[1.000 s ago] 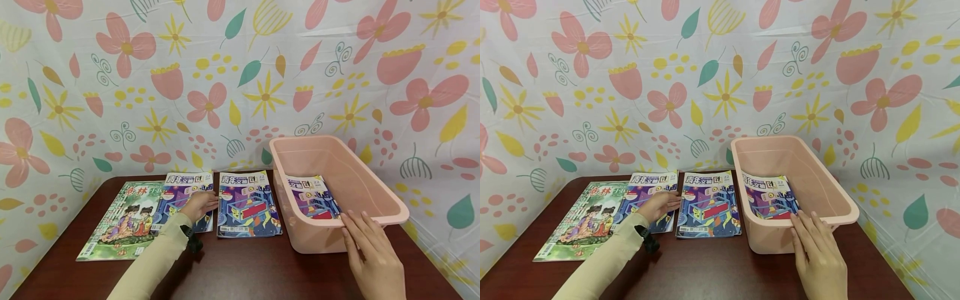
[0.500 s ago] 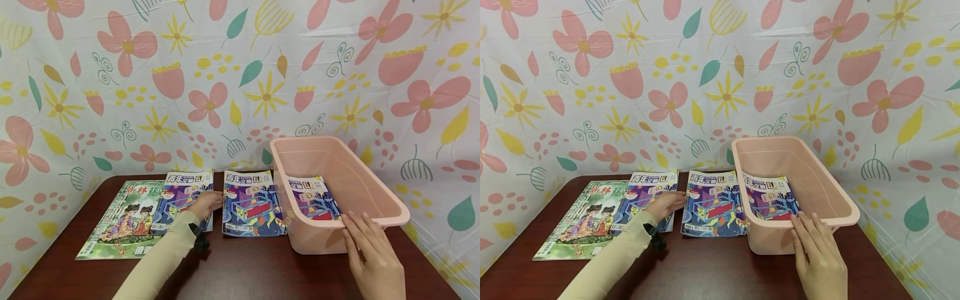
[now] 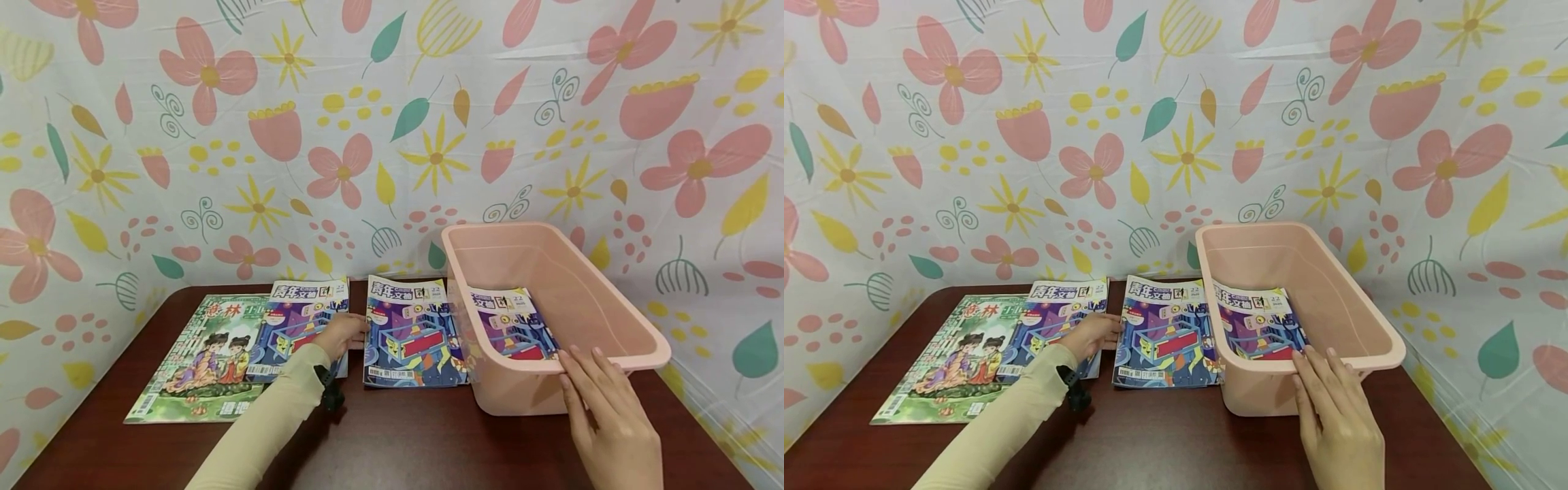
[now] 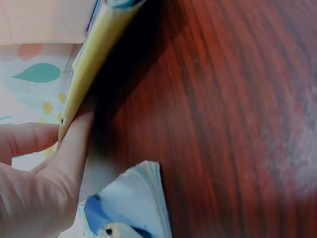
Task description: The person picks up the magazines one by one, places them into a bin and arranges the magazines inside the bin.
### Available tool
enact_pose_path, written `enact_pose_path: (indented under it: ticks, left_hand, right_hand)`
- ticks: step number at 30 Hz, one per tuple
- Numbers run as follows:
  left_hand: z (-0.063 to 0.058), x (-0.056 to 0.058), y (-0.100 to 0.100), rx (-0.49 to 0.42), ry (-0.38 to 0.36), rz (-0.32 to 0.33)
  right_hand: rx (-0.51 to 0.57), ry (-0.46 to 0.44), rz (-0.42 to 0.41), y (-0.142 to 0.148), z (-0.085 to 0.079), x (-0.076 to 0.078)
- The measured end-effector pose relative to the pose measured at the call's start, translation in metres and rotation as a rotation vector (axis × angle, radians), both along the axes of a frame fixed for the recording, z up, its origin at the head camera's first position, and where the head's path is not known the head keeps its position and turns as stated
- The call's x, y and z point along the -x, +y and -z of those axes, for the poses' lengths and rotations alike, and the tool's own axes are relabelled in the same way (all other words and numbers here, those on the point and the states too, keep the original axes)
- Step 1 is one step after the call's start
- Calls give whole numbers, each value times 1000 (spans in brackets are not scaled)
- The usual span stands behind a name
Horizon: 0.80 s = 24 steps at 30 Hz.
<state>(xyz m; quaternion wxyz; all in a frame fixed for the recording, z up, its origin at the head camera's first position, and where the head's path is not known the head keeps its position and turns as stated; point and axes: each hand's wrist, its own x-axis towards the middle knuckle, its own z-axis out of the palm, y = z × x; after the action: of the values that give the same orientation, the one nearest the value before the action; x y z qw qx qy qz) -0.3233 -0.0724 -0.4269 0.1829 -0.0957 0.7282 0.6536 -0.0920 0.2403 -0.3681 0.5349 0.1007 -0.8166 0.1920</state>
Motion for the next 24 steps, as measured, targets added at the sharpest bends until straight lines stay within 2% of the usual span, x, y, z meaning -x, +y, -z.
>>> enact_pose_path:
  ticks: [6,9,17,24]
  left_hand:
    - [-2,-2,-2,77,-6,98]
    - [-2,-4,-2,82,-9,126]
    - [2,-3,-7,-33,-14,136]
    - [3,-1,-11,-88,-18,141]
  right_hand:
    - [3,-12,6,1,1,0]
    - [2,-13,7,1,1,0]
    - [-2,-18,15,2,3,0]
    - [-14,-24,12,2,3,0]
